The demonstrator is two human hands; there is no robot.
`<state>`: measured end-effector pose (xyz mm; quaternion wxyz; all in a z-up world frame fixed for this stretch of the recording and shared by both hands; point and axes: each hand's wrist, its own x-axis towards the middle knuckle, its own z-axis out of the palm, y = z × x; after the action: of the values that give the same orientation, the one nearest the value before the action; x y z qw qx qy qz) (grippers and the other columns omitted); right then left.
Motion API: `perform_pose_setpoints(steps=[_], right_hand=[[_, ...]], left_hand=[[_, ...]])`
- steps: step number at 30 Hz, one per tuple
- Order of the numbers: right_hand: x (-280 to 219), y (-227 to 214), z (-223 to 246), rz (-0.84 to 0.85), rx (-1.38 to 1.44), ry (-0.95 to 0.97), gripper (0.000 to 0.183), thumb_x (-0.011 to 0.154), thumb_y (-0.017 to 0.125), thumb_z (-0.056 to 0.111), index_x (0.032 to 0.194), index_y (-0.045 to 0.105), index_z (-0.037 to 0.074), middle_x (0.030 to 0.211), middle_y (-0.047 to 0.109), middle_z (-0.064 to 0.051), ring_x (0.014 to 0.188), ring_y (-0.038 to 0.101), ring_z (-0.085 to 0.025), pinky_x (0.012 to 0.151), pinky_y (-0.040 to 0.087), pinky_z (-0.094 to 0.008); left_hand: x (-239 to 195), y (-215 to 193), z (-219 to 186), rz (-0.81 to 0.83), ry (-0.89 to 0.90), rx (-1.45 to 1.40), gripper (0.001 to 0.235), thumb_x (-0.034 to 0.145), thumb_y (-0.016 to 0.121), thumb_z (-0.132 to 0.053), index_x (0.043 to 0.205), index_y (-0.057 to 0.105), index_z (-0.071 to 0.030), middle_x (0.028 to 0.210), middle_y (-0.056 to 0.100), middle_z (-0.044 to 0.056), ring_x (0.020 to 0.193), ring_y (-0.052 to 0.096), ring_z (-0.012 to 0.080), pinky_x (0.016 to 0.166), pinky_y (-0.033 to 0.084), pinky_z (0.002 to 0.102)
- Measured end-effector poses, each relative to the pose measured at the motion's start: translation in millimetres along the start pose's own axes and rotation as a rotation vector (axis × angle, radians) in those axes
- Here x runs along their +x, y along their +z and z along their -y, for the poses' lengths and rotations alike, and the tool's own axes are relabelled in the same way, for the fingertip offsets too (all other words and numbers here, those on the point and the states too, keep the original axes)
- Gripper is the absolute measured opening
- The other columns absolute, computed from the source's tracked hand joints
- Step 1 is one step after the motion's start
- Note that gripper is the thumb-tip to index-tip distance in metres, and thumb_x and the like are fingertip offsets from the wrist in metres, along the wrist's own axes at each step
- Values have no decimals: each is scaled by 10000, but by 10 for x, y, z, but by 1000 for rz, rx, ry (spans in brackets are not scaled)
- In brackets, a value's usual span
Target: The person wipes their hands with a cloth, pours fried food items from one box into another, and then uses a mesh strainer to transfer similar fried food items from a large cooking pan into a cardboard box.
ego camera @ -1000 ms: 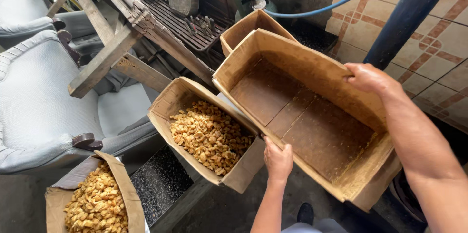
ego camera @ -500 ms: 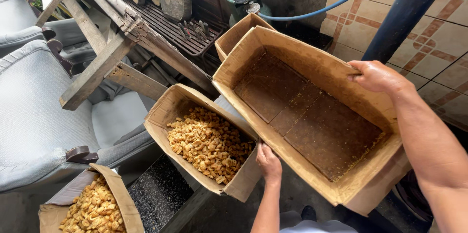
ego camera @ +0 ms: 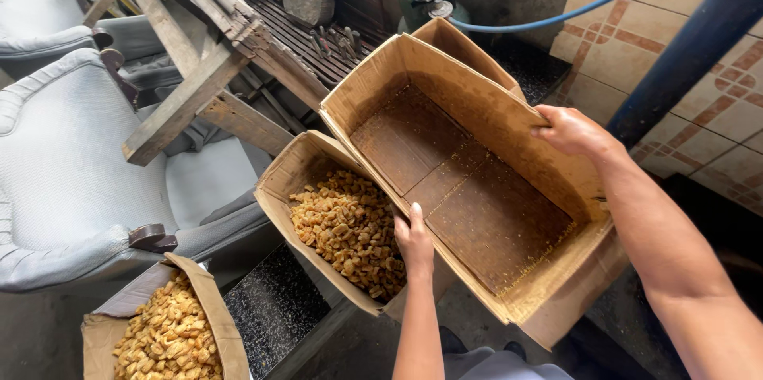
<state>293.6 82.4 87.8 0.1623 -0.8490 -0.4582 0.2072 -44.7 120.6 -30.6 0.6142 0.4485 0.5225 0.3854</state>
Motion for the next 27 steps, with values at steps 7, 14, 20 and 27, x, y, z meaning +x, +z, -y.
perform_pose_setpoints(steps=[7,14,20,27], right_hand=[[616,163,394,-62,-108,-102,537,947,696,338,1442,572,173,1283,693,-200,1184,649,-385,970,515,-480],[681,23,914,-167,-343,46,409,978,631,347,1352,596,185,1232,701,-199,1172,651,-399,958,516,-528],[929,507,1077,-228,-434,4,286,1027,545,218,1296,554,120,1202,713,-232,1111,687,-429,936,529,-538],[476,741,1320,-806,-725,-282,362,822,580,126,1181,624,131,1020,708,-123,922,695,-311,817,502,-611]], left_hand=[[892,-76,31,-32,-35,3,827,939,586,-275,1568,199,99,1611,344,279,1489,380,362,1218,296,400],[1093,-293,101,14,-35,-217,668,974,598,-290,1509,409,62,1560,503,203,1429,495,281,1157,383,370],[1122,-594,252,-91,51,221,564,986,564,-277,1491,509,-31,1455,641,187,1291,663,257,1081,496,340],[1432,-630,559,57,37,10,583,990,556,-141,1522,390,28,1523,510,209,1367,566,272,1120,460,345]])
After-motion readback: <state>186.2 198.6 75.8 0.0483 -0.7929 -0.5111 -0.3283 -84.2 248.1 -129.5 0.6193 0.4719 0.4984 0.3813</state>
